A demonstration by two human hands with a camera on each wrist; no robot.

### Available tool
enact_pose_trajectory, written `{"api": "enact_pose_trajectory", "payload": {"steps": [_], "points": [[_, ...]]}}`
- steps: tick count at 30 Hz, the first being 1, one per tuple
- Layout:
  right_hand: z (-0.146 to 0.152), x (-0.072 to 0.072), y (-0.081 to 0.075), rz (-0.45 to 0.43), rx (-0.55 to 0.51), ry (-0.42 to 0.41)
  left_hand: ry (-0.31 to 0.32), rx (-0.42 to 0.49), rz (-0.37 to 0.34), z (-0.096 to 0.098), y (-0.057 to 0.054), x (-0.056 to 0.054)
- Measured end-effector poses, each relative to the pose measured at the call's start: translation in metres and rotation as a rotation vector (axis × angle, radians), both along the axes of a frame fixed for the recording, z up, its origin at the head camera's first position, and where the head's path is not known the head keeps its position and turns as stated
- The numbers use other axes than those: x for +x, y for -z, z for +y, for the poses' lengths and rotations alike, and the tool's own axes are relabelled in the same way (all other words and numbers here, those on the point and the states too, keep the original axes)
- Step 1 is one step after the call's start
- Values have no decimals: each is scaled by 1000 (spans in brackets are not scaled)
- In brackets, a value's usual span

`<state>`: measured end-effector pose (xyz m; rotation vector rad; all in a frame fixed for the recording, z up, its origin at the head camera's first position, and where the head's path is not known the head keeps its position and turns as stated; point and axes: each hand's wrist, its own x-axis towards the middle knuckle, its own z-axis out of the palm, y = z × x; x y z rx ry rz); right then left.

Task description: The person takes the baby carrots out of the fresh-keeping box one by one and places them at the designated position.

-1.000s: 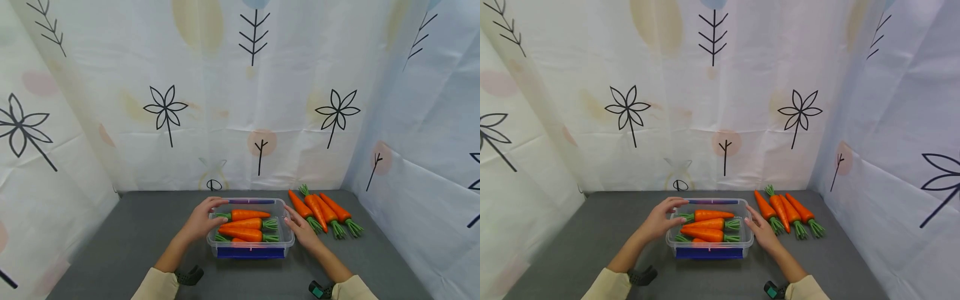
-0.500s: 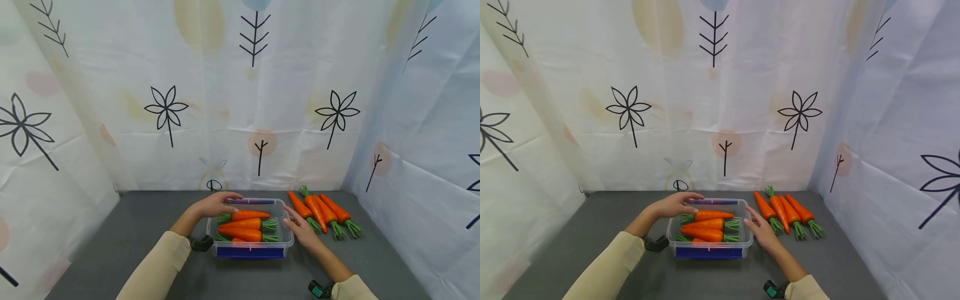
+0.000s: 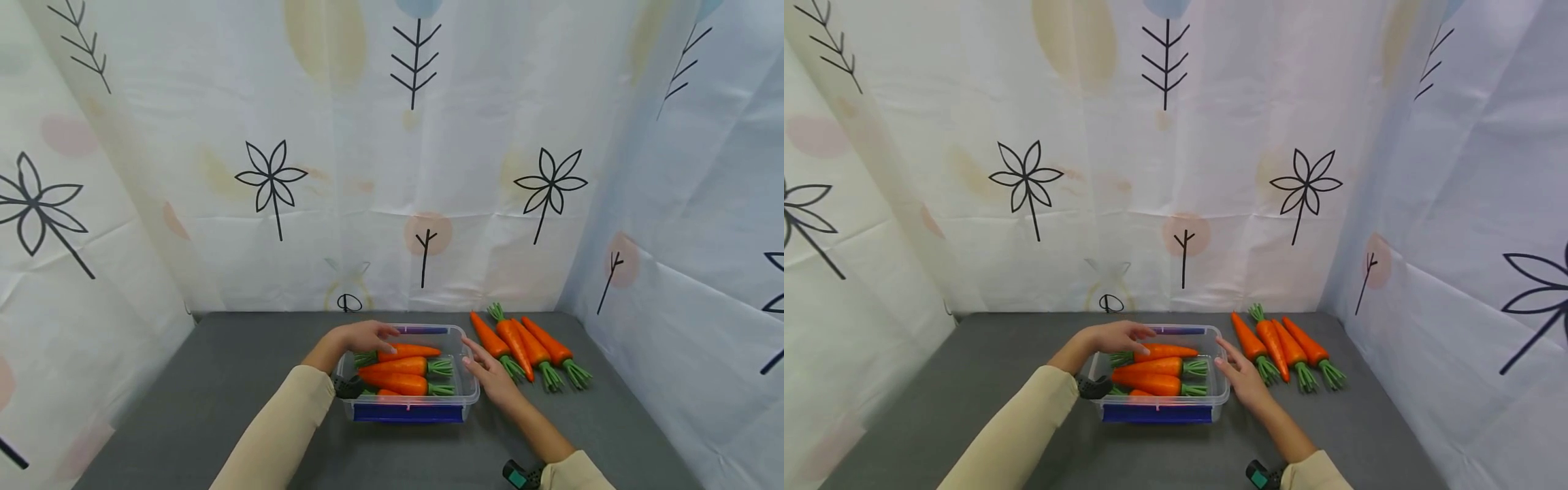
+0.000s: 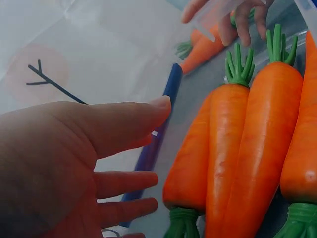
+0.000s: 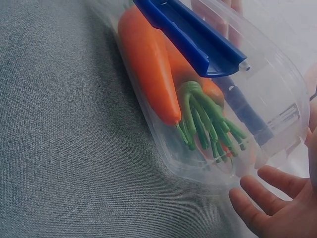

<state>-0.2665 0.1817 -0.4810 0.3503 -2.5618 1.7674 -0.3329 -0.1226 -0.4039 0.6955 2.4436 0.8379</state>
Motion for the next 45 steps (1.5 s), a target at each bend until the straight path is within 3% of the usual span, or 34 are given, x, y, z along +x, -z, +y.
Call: {"api": "enact_pose_trajectory", "payload": {"steps": [10,16,20,28,36,45], "points": [[0,0,0,2,-9,2,-101,-153,25,10,7,-3],[-1,-1,4,29,7,8,-98,-255,80,15,10,-3],[-3,2,1,6,-2,16,-102,-262,96,17,12,-2],[-9,18,-23,27,5,-13,-200,-279,102,22,17,0],[-2,0,2,22,-18,20,-225,-292,192,23,13,2],[-3,1,3,30,-34,3,-212,-196,226,20,1,5]]}}
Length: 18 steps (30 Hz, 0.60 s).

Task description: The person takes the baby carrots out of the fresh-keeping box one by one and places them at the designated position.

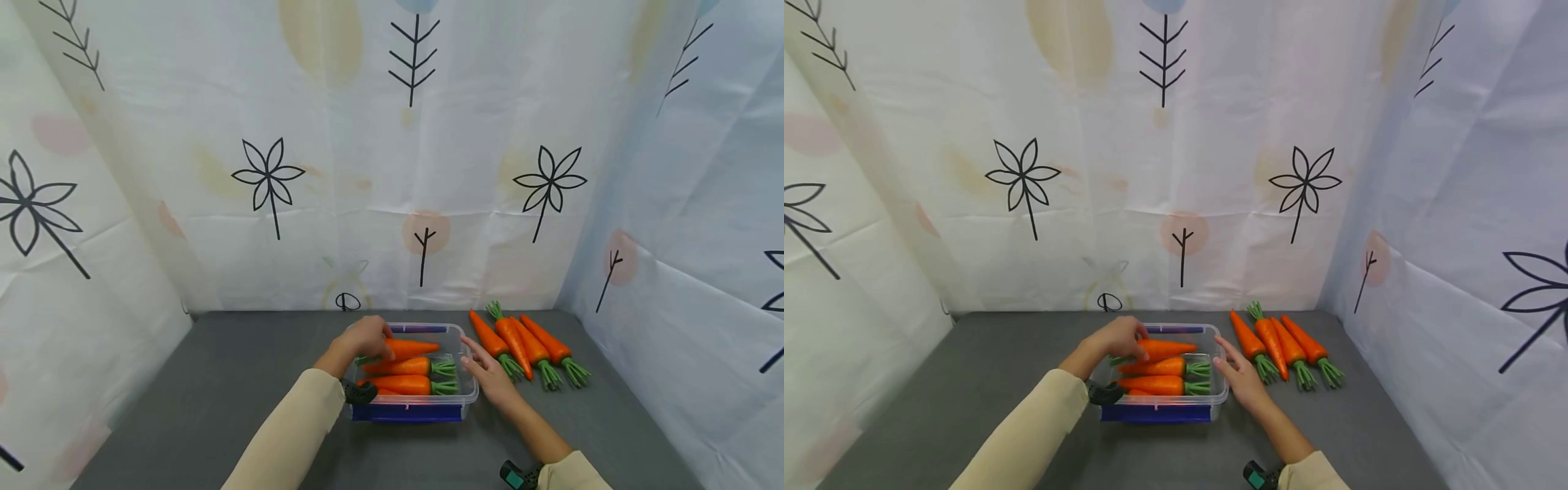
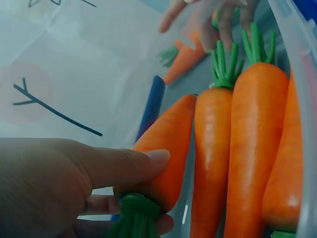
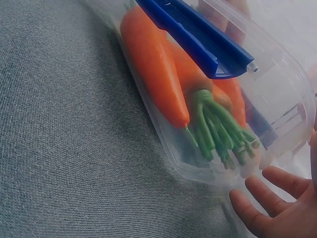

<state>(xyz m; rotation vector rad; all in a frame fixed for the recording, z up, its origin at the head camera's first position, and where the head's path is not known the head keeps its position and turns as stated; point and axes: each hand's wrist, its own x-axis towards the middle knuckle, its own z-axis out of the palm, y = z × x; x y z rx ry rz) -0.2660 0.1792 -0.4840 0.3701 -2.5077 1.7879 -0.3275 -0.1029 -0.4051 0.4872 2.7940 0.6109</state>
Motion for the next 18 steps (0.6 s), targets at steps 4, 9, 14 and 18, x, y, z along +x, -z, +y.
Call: {"api": "enact_pose_trajectory", "payload": {"steps": [4,9,14,18], "points": [[-4,9,-13,-2,2,-9,20,62,12,-5,-4,1],[-8,23,-33,-6,-9,-28,3,133,18,-13,-12,6],[-8,23,-33,-6,4,-6,6,170,48,-19,-17,11],[-9,22,-31,2,15,-7,13,176,91,-24,-21,16]]}}
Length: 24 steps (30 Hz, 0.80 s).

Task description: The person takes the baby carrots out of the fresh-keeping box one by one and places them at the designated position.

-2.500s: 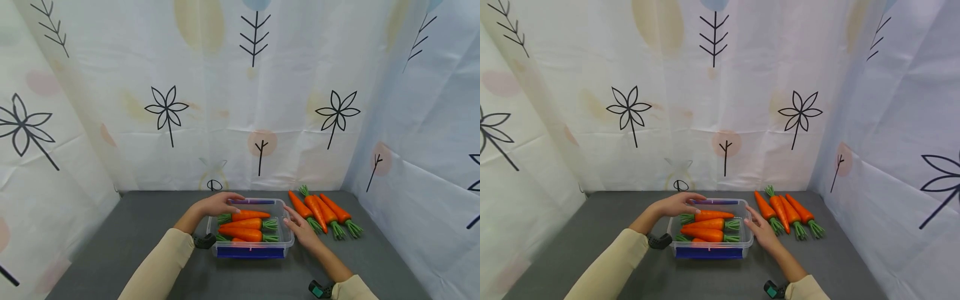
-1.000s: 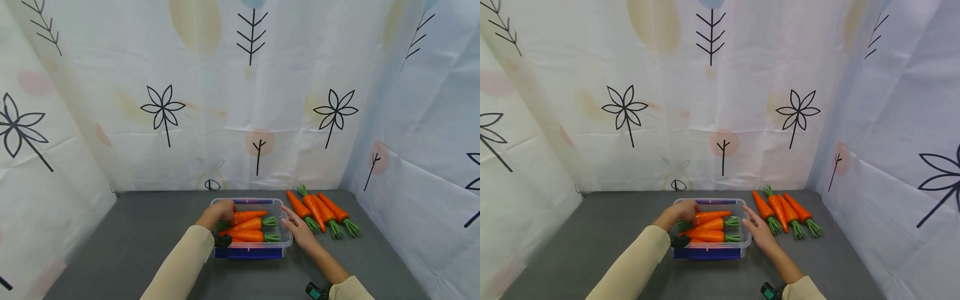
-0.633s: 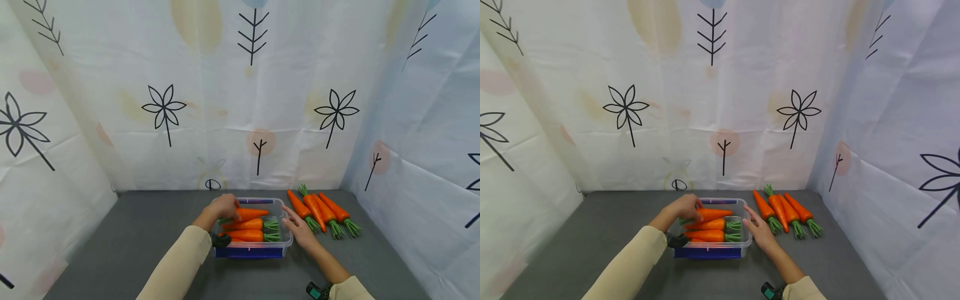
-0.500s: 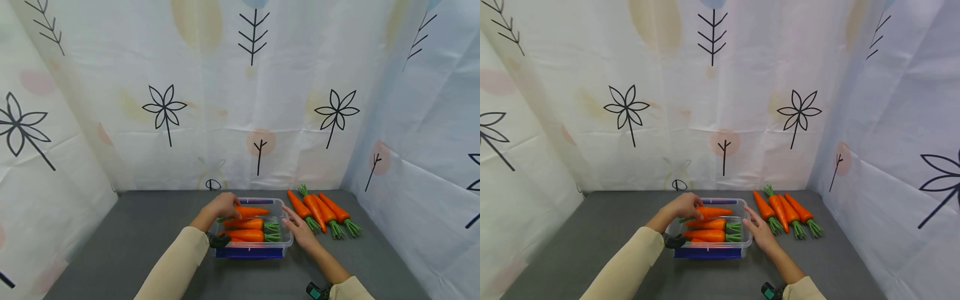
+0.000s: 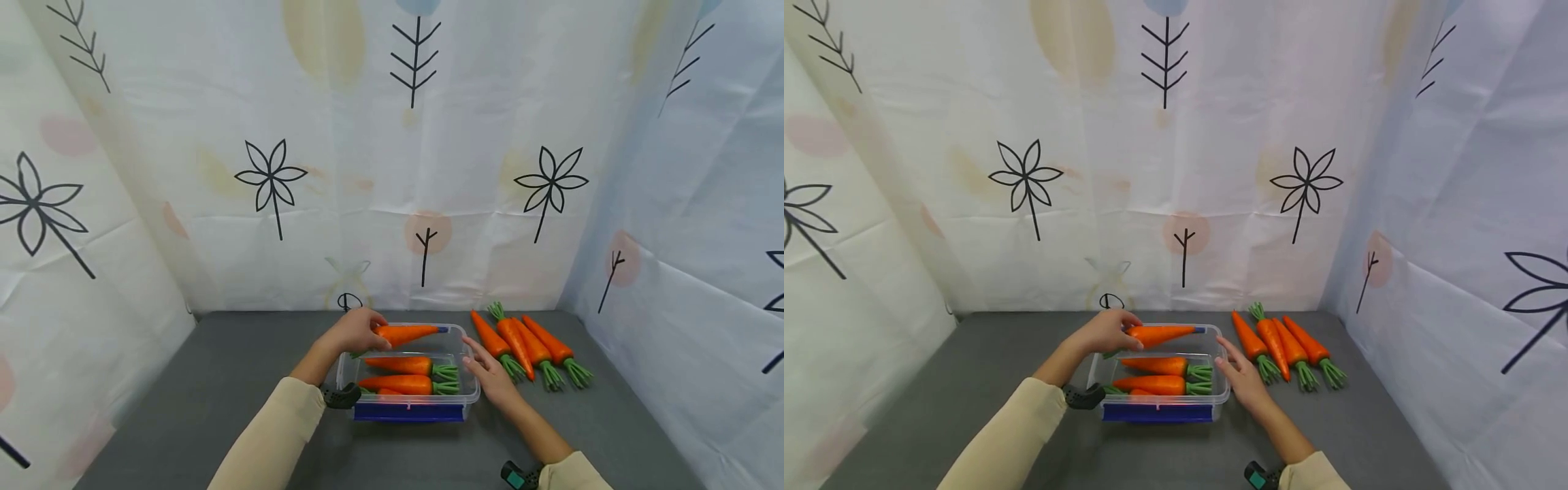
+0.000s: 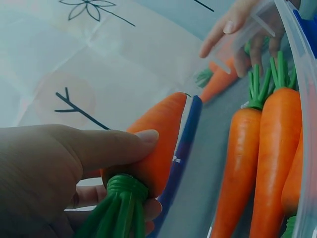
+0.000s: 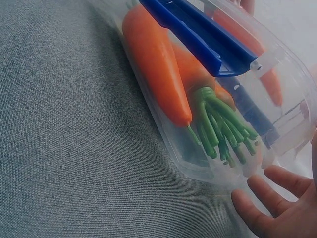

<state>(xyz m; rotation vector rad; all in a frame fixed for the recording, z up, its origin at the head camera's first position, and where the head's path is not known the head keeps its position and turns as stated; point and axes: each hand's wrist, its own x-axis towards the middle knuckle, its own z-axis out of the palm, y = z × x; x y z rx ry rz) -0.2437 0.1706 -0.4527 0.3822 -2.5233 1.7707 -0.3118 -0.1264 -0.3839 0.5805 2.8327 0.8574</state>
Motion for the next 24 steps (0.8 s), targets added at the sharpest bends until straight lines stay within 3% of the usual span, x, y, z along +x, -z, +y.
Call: {"api": "enact_pose_trajectory", "payload": {"steps": [5,13,20,24], "points": [[0,-1,1,-2,2,0,-25,47,35,-7,-4,6],[0,-4,4,1,-16,3,-92,205,73,-28,-6,14],[4,-18,27,2,7,46,-177,353,60,-59,4,13],[2,-13,20,3,-7,44,-248,409,77,-77,14,14]]}}
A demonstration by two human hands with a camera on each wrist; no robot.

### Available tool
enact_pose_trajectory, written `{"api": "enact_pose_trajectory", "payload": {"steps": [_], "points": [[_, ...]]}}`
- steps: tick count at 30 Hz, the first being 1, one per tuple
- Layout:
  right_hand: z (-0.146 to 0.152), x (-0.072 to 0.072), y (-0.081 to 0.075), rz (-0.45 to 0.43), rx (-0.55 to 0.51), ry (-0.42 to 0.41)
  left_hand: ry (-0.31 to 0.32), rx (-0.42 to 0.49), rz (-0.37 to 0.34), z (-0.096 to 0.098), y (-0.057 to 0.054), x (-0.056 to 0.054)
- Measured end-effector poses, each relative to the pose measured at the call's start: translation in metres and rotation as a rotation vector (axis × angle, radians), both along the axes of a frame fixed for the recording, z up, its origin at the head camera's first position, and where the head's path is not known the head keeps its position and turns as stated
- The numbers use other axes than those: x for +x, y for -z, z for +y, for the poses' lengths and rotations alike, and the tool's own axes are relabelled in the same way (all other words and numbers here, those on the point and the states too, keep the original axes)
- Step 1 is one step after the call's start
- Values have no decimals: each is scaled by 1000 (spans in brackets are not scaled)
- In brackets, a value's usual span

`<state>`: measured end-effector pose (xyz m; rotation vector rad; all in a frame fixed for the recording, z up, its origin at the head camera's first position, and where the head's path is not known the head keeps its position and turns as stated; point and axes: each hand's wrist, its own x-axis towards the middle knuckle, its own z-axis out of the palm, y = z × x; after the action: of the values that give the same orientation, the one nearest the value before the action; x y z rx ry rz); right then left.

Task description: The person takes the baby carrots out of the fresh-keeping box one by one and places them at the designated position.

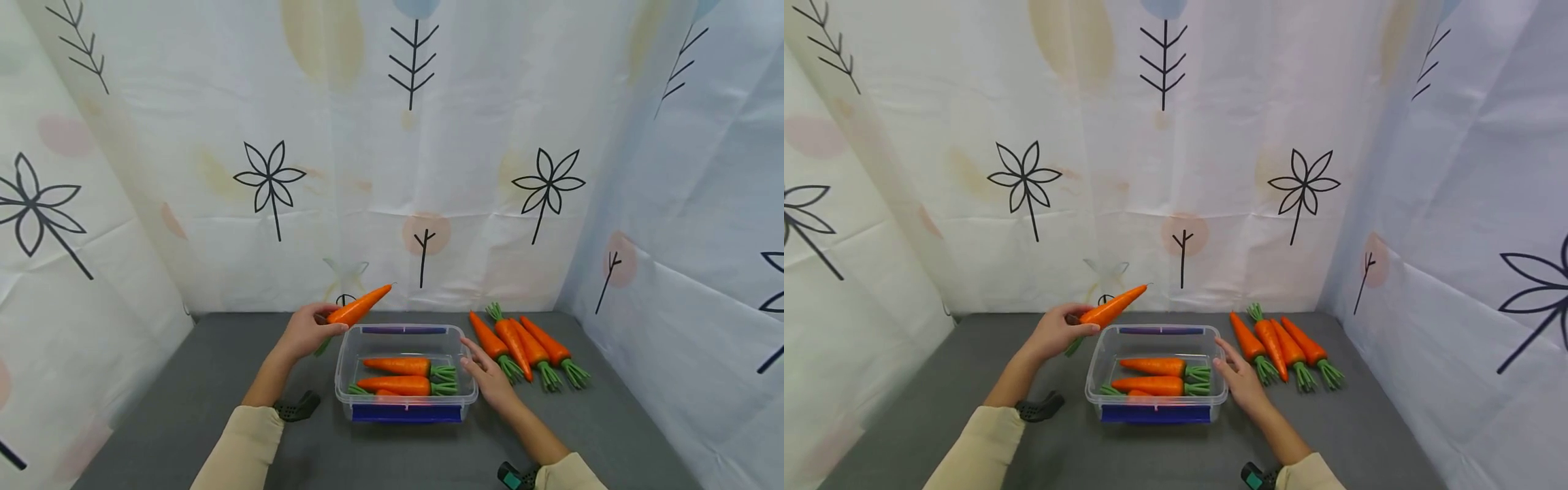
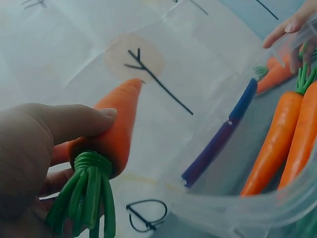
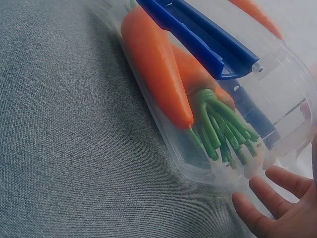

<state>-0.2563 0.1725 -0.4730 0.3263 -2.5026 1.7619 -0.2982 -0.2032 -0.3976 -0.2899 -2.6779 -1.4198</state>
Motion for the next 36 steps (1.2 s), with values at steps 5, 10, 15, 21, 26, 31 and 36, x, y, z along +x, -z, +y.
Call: {"api": "enact_pose_trajectory", "payload": {"steps": [5,10,15,21,26,31,36], "points": [[0,0,0,-11,-18,3,-112,43,25,-16,19,2],[5,-8,13,-10,4,13,-207,95,7,-24,42,8],[5,-10,15,0,-1,16,-294,116,-22,-25,63,9],[5,-9,16,-9,-4,19,-365,101,-48,-28,88,4],[5,-10,19,-15,14,41,-412,71,-55,-31,99,1],[4,-10,19,-12,11,37,-450,25,-79,-31,104,0],[4,-10,19,-3,23,32,-483,-29,-99,-29,104,-2]]}}
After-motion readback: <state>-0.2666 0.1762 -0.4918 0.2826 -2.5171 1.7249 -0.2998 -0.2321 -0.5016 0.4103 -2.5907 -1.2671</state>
